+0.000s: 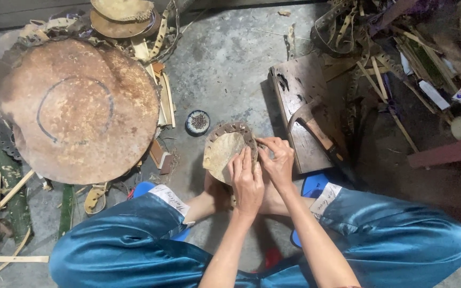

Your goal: Hammering small nails into the edge of a circular wooden frame to secure a membrane, likely for a drum.

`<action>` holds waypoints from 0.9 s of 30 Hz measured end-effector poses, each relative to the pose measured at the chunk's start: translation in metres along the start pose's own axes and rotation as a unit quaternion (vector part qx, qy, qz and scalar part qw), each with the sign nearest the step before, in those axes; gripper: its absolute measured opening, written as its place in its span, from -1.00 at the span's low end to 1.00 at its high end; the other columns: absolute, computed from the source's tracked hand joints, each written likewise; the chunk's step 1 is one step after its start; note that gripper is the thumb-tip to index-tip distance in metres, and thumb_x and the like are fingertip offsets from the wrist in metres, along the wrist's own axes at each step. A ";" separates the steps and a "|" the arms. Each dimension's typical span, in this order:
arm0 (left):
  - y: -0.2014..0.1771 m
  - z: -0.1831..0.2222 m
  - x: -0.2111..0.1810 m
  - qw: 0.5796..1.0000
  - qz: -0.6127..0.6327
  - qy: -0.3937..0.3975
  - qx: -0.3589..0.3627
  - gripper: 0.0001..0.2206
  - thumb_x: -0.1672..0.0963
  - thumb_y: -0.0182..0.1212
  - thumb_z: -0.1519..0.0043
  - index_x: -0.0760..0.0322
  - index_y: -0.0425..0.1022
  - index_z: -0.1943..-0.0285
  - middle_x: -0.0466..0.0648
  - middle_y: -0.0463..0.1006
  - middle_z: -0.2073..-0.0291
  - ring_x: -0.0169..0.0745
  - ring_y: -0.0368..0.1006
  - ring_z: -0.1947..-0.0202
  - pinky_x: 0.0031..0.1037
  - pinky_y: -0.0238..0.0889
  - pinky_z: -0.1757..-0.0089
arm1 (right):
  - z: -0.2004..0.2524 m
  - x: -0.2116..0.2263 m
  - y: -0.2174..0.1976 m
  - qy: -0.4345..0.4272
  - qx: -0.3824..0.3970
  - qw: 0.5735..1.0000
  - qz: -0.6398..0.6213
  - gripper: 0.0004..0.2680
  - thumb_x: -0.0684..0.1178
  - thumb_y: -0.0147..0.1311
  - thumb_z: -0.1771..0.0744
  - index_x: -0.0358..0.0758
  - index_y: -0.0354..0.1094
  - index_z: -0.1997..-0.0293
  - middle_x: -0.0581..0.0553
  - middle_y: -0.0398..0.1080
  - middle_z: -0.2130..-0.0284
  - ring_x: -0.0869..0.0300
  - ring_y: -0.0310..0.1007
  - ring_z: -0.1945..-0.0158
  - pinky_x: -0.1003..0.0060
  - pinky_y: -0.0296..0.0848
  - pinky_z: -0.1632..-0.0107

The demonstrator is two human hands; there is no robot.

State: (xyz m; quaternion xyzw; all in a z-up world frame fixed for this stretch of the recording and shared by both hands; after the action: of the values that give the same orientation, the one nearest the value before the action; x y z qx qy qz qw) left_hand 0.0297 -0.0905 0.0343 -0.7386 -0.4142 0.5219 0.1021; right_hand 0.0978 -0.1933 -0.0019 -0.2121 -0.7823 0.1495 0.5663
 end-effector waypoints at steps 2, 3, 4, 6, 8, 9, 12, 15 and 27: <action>0.001 0.001 0.001 1.000 -0.002 0.000 0.000 -0.61 0.20 0.17 -0.25 0.51 0.44 -0.27 0.24 0.49 -0.08 0.20 0.34 -0.12 -0.10 0.23 -0.18 | 0.001 -0.002 0.003 -0.007 -0.005 1.000 0.018 -0.86 -0.08 0.30 -0.26 0.12 0.61 0.17 0.13 0.52 0.31 0.16 0.48 0.18 0.29 0.35 0.01; 0.002 0.001 0.001 1.000 -0.002 0.000 0.000 -0.61 0.21 0.18 -0.25 0.50 0.43 -0.28 0.23 0.48 -0.09 0.20 0.34 -0.13 -0.10 0.23 -0.18 | 0.002 -0.002 0.004 -0.015 -0.010 0.999 0.036 -0.89 -0.06 0.31 -0.26 0.15 0.61 0.21 0.17 0.51 0.33 0.21 0.47 0.19 0.32 0.31 0.00; 0.003 0.002 0.001 1.000 -0.002 0.000 0.001 -0.61 0.21 0.18 -0.25 0.50 0.43 -0.28 0.23 0.48 -0.09 0.20 0.34 -0.13 -0.10 0.23 -0.18 | 0.002 -0.002 0.004 -0.014 -0.010 0.999 0.036 -0.89 -0.06 0.31 -0.26 0.15 0.61 0.21 0.17 0.51 0.33 0.21 0.47 0.19 0.32 0.31 0.00; 0.005 0.004 0.002 1.000 -0.007 -0.005 0.008 -0.59 0.19 0.19 -0.24 0.49 0.42 -0.29 0.22 0.47 -0.11 0.19 0.32 -0.15 -0.08 0.22 -0.19 | 0.004 -0.002 0.004 -0.029 -0.012 0.999 0.032 -0.90 -0.04 0.34 -0.27 0.16 0.60 0.21 0.19 0.52 0.35 0.24 0.47 0.22 0.34 0.29 -0.01; 0.007 0.004 0.002 1.000 -0.015 0.000 0.007 -0.58 0.20 0.20 -0.23 0.49 0.42 -0.29 0.23 0.47 -0.11 0.21 0.32 -0.15 -0.07 0.23 -0.18 | 0.003 -0.006 0.004 -0.027 -0.014 0.999 0.029 -0.89 -0.04 0.34 -0.26 0.17 0.59 0.22 0.22 0.52 0.36 0.26 0.47 0.23 0.35 0.29 -0.01; 0.007 0.004 0.001 1.000 -0.023 0.006 0.007 -0.57 0.20 0.22 -0.22 0.49 0.42 -0.29 0.23 0.47 -0.10 0.23 0.32 -0.15 -0.06 0.23 -0.18 | 0.002 -0.008 0.003 -0.025 -0.017 0.999 0.027 -0.89 -0.04 0.34 -0.26 0.18 0.58 0.22 0.24 0.52 0.37 0.27 0.48 0.24 0.36 0.29 0.00; 0.010 0.005 0.004 0.999 -0.035 0.029 -0.007 -0.55 0.22 0.25 -0.15 0.51 0.44 -0.26 0.23 0.46 -0.10 0.23 0.32 -0.14 -0.09 0.21 -0.20 | -0.002 -0.004 0.001 -0.016 -0.022 1.000 0.015 -0.91 -0.07 0.35 -0.25 0.11 0.57 0.28 0.17 0.51 0.41 0.21 0.49 0.27 0.32 0.30 0.04; 0.014 0.008 0.006 0.998 -0.053 0.042 -0.008 -0.51 0.24 0.27 -0.08 0.52 0.44 -0.26 0.24 0.45 -0.11 0.27 0.31 -0.16 -0.05 0.20 -0.21 | -0.002 0.000 -0.002 -0.011 -0.030 0.999 0.027 -0.92 -0.08 0.34 -0.24 0.10 0.55 0.32 0.15 0.50 0.43 0.22 0.50 0.28 0.33 0.32 0.07; 0.008 0.002 -0.003 0.998 -0.045 0.043 -0.012 -0.48 0.27 0.30 -0.03 0.59 0.43 -0.24 0.27 0.44 -0.08 0.27 0.33 -0.14 -0.06 0.19 -0.24 | -0.009 -0.020 0.006 0.160 0.032 0.981 -0.109 -0.93 -0.20 0.31 -0.20 -0.13 0.59 0.35 -0.05 0.52 0.52 0.24 0.50 0.48 0.35 0.46 0.34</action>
State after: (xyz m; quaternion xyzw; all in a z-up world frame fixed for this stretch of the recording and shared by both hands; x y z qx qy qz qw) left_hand 0.0313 -0.0987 0.0309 -0.7420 -0.4485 0.4797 0.1345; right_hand 0.1124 -0.1984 -0.0184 -0.1284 -0.6949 0.0757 0.7035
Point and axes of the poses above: each hand's wrist, its own z-axis away from the middle knuckle, its own y-axis out of the palm, x = y × z, the point moved 3 cm from there along -z, towards the middle knuckle
